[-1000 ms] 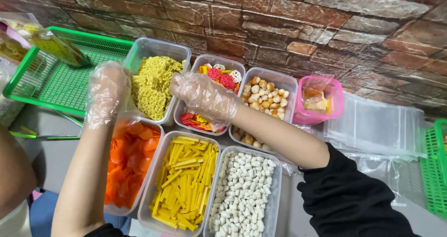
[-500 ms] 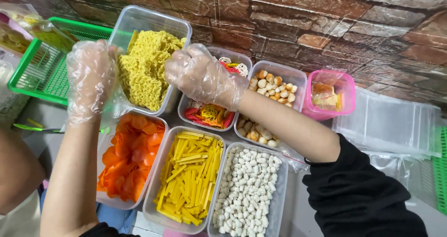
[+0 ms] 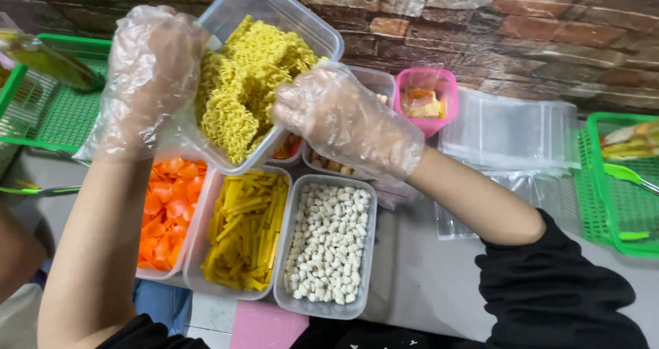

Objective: Packaging various types of snacks into clear plastic bags using hands and tongs.

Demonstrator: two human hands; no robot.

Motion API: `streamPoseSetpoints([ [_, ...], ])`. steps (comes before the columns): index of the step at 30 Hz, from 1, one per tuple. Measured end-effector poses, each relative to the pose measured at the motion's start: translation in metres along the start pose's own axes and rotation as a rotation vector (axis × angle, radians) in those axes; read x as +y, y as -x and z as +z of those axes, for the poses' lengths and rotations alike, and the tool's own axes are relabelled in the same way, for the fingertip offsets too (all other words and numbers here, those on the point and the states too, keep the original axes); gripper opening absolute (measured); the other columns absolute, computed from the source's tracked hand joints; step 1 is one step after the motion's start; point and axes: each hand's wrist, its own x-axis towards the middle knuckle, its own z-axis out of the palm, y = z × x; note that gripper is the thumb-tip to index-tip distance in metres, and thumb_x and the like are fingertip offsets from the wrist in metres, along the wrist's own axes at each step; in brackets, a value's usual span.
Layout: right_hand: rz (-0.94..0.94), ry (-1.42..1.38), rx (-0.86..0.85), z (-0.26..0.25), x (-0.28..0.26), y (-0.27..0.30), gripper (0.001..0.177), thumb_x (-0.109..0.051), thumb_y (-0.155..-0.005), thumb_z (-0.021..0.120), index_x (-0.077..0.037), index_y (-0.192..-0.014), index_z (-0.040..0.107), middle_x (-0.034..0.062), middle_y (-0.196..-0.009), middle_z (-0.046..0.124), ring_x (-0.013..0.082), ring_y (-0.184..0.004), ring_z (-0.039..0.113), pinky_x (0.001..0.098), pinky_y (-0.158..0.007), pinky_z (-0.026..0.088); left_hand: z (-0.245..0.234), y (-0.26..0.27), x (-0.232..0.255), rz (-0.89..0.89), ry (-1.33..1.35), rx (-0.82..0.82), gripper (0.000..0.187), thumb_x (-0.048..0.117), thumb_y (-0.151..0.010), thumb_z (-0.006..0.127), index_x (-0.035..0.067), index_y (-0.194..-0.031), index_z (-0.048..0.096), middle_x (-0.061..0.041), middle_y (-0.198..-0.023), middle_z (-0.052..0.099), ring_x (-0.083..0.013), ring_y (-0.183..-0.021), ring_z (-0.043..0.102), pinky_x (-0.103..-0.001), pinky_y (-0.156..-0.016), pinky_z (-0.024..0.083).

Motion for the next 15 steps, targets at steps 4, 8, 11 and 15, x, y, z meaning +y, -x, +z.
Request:
streamPoseSetpoints([
  [4,0.037,-0.036,-0.068,-0.039,-0.005,0.065,0.015,0.008,-0.092,0.068,-0.005,-0.096,0.067,0.0061,-0.084,0.064,0.0222,-0.070,0.063,0.0342,-0.062,0.053,-0.062,-0.037,0.039,0.154,0.311,0.094,0.015,0.022,-0.081,0.065,0.036,-0.077,0.065,0.014,-0.070,0.065,-0.0118,-0.064,0.069,-0.027,-0.055,0.055],
  [8,0.967,-1.673,0.482,-0.060,-0.036,0.147,0.109,0.010,-0.088,0.070,-0.010,-0.166,-0.002,0.0169,-0.147,0.046,0.0069,-0.090,0.060,0.0311,-0.099,0.059,-0.144,-0.068,0.077,0.372,0.464,-0.092,0.012,0.019,-0.085,0.069,0.031,-0.085,0.073,0.012,-0.078,0.072,-0.0159,-0.072,0.072,-0.035,-0.062,0.063],
  [11,0.242,0.003,-0.272,-0.085,-0.044,0.243,0.048,-0.002,-0.107,0.042,-0.004,-0.155,0.041,0.0120,-0.155,0.049,0.0251,-0.142,0.051,0.0401,-0.124,0.039,-0.205,-0.083,0.106,0.420,0.523,-0.231,0.014,0.017,-0.088,0.065,0.028,-0.086,0.073,0.006,-0.083,0.067,-0.0163,-0.077,0.070,-0.037,-0.056,0.065],
  [15,-0.465,1.533,-0.451,-0.184,-0.085,0.251,0.064,-0.027,-0.117,0.057,0.003,-0.164,0.027,0.0197,-0.167,0.030,0.0279,-0.154,0.031,0.0444,-0.128,0.027,-0.259,-0.085,0.144,0.509,0.686,-0.268,0.018,0.011,-0.100,0.059,0.010,-0.093,0.075,-0.003,-0.078,0.065,-0.0140,-0.062,0.065,-0.033,-0.064,0.065],
])
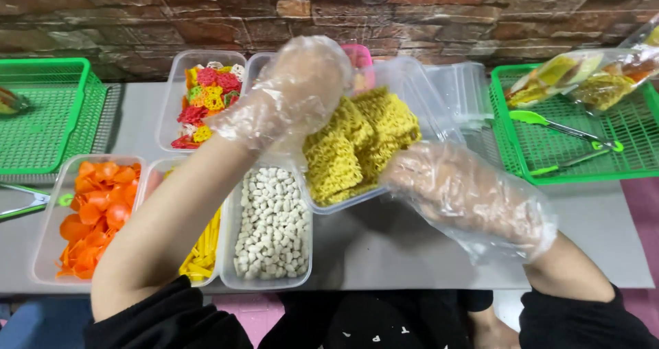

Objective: Packaging various types of snacks into clear plastic bags using hands and tongs.

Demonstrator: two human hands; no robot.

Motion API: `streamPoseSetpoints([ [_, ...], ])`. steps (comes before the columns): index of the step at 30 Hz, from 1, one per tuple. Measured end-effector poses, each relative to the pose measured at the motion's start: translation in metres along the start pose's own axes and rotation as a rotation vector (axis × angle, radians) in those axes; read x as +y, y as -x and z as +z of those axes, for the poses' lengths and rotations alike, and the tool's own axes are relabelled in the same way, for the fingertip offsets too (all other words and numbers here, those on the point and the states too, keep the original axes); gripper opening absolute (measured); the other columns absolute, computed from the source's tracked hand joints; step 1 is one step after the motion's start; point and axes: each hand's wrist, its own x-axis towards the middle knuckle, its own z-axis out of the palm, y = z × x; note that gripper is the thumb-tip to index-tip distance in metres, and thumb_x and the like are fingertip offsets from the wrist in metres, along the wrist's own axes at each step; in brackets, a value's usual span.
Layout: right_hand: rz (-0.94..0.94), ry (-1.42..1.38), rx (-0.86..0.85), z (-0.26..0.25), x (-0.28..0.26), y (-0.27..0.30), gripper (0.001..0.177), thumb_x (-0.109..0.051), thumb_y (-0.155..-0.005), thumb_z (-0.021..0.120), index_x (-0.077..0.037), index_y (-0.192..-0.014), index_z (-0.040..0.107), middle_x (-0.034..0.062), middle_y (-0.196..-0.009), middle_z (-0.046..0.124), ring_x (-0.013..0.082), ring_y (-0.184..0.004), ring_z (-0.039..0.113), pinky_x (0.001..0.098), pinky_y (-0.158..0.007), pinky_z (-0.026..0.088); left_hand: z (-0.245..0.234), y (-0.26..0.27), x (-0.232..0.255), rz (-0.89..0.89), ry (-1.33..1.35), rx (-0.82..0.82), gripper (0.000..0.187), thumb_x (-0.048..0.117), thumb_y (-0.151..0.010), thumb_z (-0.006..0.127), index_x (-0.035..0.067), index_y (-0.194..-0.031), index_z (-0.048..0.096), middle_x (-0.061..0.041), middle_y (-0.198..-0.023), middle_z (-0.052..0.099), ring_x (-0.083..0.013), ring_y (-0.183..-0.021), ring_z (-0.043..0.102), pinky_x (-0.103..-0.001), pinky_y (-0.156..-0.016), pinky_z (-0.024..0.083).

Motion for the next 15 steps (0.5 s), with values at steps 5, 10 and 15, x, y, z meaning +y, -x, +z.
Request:
streamPoseSetpoints([
  [5,0.525,-1.944,-0.248,-0.032,0.023,0.004,0.020,-0.001,-0.094,0.053,-0.013,-0.088,0.068,-0.0021,-0.075,0.064,0.0122,-0.072,0.062,0.0286,-0.077,0.055,0.014,-0.016,0.078,0.317,0.154,0.269,0.014,0.014,-0.095,0.059,0.014,-0.096,0.073,0.003,-0.087,0.068,-0.0149,-0.083,0.065,-0.036,-0.078,0.058],
  [10,0.082,-2.458,-0.553,-0.036,0.013,0.053,0.011,-0.020,-0.099,0.057,-0.018,-0.088,0.058,-0.0047,-0.077,0.060,0.0181,-0.066,0.059,0.0360,-0.064,0.052,0.019,-0.023,0.147,0.567,0.159,0.458,0.021,0.021,-0.103,0.054,0.014,-0.090,0.069,0.008,-0.078,0.063,-0.0124,-0.074,0.058,-0.035,-0.070,0.052],
  [15,-0.029,-2.577,-0.607,-0.056,0.001,0.093,0.014,-0.010,-0.095,0.063,-0.021,-0.092,0.054,-0.0045,-0.071,0.050,0.0203,-0.056,0.041,0.0367,-0.052,0.037,0.024,-0.024,0.185,0.756,0.415,0.765,0.032,-0.014,-0.074,0.057,0.015,-0.061,0.061,0.003,-0.057,0.056,-0.0117,-0.051,0.059,-0.030,-0.053,0.058],
])
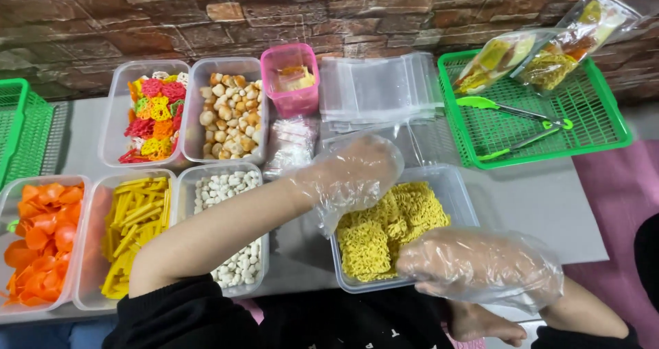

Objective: Packaging various types of snacks into clear plastic bags using hands and tongs.

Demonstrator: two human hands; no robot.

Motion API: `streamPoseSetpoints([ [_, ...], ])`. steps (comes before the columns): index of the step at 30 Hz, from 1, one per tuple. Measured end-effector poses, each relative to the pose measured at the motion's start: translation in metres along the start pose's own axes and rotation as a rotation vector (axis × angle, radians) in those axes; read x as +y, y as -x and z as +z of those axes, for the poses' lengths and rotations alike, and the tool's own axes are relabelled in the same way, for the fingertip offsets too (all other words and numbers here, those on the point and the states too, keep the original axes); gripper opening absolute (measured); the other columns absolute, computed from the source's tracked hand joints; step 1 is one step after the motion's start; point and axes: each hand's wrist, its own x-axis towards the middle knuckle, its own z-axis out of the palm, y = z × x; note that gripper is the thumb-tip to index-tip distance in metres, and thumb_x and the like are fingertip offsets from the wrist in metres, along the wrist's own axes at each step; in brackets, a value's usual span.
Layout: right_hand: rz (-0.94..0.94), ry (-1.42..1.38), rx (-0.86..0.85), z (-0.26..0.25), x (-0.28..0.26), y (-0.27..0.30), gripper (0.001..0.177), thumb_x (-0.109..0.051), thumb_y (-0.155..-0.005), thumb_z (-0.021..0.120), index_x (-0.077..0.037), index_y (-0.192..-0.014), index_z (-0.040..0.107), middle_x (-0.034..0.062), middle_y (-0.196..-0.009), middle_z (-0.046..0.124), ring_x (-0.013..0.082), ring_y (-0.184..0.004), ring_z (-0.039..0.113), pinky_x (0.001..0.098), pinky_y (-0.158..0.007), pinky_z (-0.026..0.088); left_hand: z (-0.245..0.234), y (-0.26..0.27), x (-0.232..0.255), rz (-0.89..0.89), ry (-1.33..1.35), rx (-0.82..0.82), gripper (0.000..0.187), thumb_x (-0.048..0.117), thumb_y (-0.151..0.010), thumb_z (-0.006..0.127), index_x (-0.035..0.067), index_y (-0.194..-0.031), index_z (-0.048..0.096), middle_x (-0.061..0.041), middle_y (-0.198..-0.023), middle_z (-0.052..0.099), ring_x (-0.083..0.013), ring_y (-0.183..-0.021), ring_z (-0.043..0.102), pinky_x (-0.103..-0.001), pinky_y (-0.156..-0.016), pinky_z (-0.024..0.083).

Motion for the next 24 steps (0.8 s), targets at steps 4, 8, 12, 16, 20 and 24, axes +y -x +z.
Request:
streamPoseSetpoints([
  [4,-0.387,0.102,0.498,0.031,0.024,0.017,0.041,-0.016,-0.101,0.067,-0.012,-0.138,0.050,0.0043,-0.110,0.064,0.0223,-0.088,0.065,0.0379,-0.083,0.058,-0.003,-0.018,0.009,-0.059,0.078,-0.330,0.026,-0.002,-0.095,0.056,0.011,-0.074,0.065,0.002,-0.064,0.056,-0.0139,-0.058,0.055,-0.032,-0.065,0.056],
  [8,-0.377,0.027,0.505,0.012,0.016,0.015,0.038,-0.006,-0.096,0.070,-0.011,-0.127,0.049,0.0021,-0.087,0.055,0.0220,-0.067,0.053,0.0366,-0.064,0.051,-0.002,-0.033,-0.003,-0.076,-0.046,-0.491,0.025,-0.003,-0.103,0.057,0.002,-0.079,0.062,0.001,-0.057,0.050,-0.0068,-0.042,0.052,-0.020,-0.034,0.049],
  [12,-0.204,0.046,0.707,0.032,0.023,0.031,0.043,-0.020,-0.090,0.079,-0.016,-0.131,0.065,-0.0005,-0.124,0.072,0.0192,-0.111,0.073,0.0332,-0.100,0.059,0.026,-0.033,-0.045,-0.493,0.554,-0.487,0.059,0.058,-0.101,0.041,0.010,-0.073,0.060,-0.005,-0.083,0.066,-0.0183,-0.079,0.069,-0.040,-0.095,0.060],
  [16,-0.185,0.086,0.556,0.037,0.030,0.036,0.038,-0.029,-0.097,0.071,-0.013,-0.130,0.064,0.0030,-0.122,0.069,0.0248,-0.109,0.068,0.0384,-0.097,0.054,0.096,-0.021,-0.087,-0.602,0.005,-0.453,0.022,0.024,-0.104,0.044,0.009,-0.098,0.060,-0.005,-0.088,0.059,-0.0192,-0.082,0.061,-0.033,-0.084,0.054],
  [20,-0.065,-0.110,0.296,0.019,0.032,0.027,0.041,-0.048,-0.101,0.058,-0.013,-0.121,0.065,0.0012,-0.114,0.069,0.0233,-0.103,0.065,0.0387,-0.094,0.049,0.120,-0.035,-0.098,-0.610,-0.002,-0.400,0.020,0.013,-0.104,0.055,0.000,-0.099,0.069,-0.011,-0.085,0.070,-0.0247,-0.079,0.072,-0.036,-0.075,0.064],
  [24,-0.081,-0.174,0.123,-0.010,0.012,0.016,0.043,-0.053,-0.103,0.048,-0.012,-0.090,0.054,0.0009,-0.082,0.054,0.0236,-0.069,0.050,0.0385,-0.066,0.041,0.171,-0.036,-0.112,-0.575,-0.051,-0.286,0.022,0.027,-0.092,0.060,0.008,-0.092,0.072,-0.005,-0.085,0.069,-0.0254,-0.080,0.070,-0.043,-0.076,0.058],
])
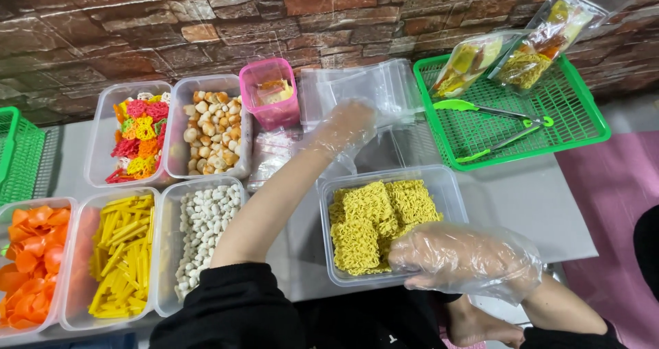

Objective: Packaging various types of snacks into clear plastic bags using hands and tongs.

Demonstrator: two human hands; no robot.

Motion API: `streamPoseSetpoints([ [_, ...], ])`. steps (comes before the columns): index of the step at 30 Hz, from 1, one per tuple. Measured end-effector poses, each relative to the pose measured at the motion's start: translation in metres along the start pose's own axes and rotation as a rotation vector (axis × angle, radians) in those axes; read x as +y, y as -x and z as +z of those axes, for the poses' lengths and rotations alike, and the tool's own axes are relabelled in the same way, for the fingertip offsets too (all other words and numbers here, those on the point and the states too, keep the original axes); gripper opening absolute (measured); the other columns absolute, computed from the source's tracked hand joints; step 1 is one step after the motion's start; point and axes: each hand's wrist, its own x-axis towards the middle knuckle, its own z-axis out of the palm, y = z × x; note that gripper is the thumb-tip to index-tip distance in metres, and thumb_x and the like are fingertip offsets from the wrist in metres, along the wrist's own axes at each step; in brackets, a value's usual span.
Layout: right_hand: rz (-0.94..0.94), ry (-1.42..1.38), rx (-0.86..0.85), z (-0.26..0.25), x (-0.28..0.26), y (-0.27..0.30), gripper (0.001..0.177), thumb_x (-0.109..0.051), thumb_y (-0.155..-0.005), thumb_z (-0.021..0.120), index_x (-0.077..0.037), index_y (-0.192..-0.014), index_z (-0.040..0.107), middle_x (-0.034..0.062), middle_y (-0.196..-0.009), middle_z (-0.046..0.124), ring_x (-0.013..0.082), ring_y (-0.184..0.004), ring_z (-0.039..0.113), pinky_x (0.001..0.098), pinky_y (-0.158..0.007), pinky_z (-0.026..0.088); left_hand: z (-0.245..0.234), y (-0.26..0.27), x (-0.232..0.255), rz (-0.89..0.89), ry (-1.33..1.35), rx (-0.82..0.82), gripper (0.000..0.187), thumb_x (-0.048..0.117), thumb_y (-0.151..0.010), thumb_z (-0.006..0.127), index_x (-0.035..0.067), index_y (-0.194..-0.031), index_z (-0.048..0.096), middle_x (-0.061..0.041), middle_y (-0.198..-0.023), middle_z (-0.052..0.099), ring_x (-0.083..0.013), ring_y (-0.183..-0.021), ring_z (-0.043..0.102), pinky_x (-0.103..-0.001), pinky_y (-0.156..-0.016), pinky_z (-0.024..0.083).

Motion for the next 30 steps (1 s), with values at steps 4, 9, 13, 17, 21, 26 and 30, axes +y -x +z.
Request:
streamPoseSetpoints([
  [4,0.060,-0.027,0.036,0.000,-0.002,0.003,0.039,-0.052,-0.102,0.054,-0.013,-0.095,0.057,-0.0017,-0.086,0.055,0.0202,-0.074,0.051,0.0359,-0.071,0.043,0.027,-0.012,-0.004,0.118,-0.077,0.047,0.029,0.011,-0.094,0.051,0.010,-0.068,0.061,0.001,-0.062,0.056,-0.0126,-0.054,0.057,-0.030,-0.052,0.054],
  [9,0.279,-0.075,0.172,0.022,0.013,0.019,0.034,-0.050,-0.093,0.070,-0.022,-0.111,0.071,-0.0079,-0.103,0.069,0.0126,-0.093,0.065,0.0301,-0.086,0.050,-0.118,0.026,0.018,-0.011,0.472,-0.303,0.035,0.005,-0.096,0.047,0.015,-0.062,0.046,0.003,-0.066,0.042,-0.0129,-0.063,0.047,-0.029,-0.068,0.056],
  [13,0.251,-0.028,0.204,0.031,0.018,0.024,0.039,-0.047,-0.094,0.069,-0.020,-0.121,0.073,-0.0052,-0.123,0.072,0.0153,-0.117,0.063,0.0338,-0.103,0.045,-0.166,0.048,0.004,-0.162,0.836,-0.286,0.020,0.023,-0.096,0.051,0.016,-0.084,0.065,0.001,-0.096,0.073,-0.0129,-0.092,0.066,-0.033,-0.090,0.051],
  [17,-0.161,0.368,0.402,0.025,0.027,0.016,0.026,-0.033,-0.104,0.058,-0.014,-0.121,0.064,0.0006,-0.116,0.065,0.0225,-0.099,0.064,0.0362,-0.089,0.053,-0.184,0.071,-0.013,-0.261,0.669,0.087,0.007,0.012,-0.101,0.062,0.014,-0.098,0.069,-0.002,-0.092,0.075,-0.0070,-0.065,0.062,-0.020,-0.058,0.052],
  [21,-0.049,0.370,0.346,-0.006,0.022,-0.005,0.026,-0.036,-0.102,0.060,-0.017,-0.119,0.064,-0.0004,-0.114,0.067,0.0211,-0.099,0.066,0.0359,-0.090,0.055,-0.197,0.112,-0.012,-0.333,0.891,0.555,0.014,0.015,-0.101,0.060,0.022,-0.107,0.070,-0.005,-0.088,0.065,-0.0235,-0.094,0.067,-0.038,-0.092,0.052],
  [26,0.278,0.372,0.166,-0.054,0.019,-0.035,0.027,-0.044,-0.095,0.066,-0.026,-0.115,0.066,-0.0035,-0.106,0.073,0.0168,-0.100,0.072,0.0351,-0.095,0.058,-0.183,0.137,-0.031,-0.210,0.669,0.725,0.013,0.018,-0.104,0.062,0.024,-0.114,0.068,-0.004,-0.106,0.072,-0.0294,-0.105,0.065,-0.040,-0.100,0.050],
  [30,0.441,0.376,0.079,-0.081,0.007,-0.042,0.027,-0.048,-0.092,0.068,-0.030,-0.113,0.067,-0.0051,-0.102,0.076,0.0146,-0.100,0.075,0.0347,-0.097,0.060,-0.177,0.144,-0.037,-0.201,0.617,0.745,0.014,0.017,-0.104,0.061,0.021,-0.116,0.067,-0.007,-0.112,0.071,-0.0308,-0.111,0.065,-0.040,-0.102,0.049],
])
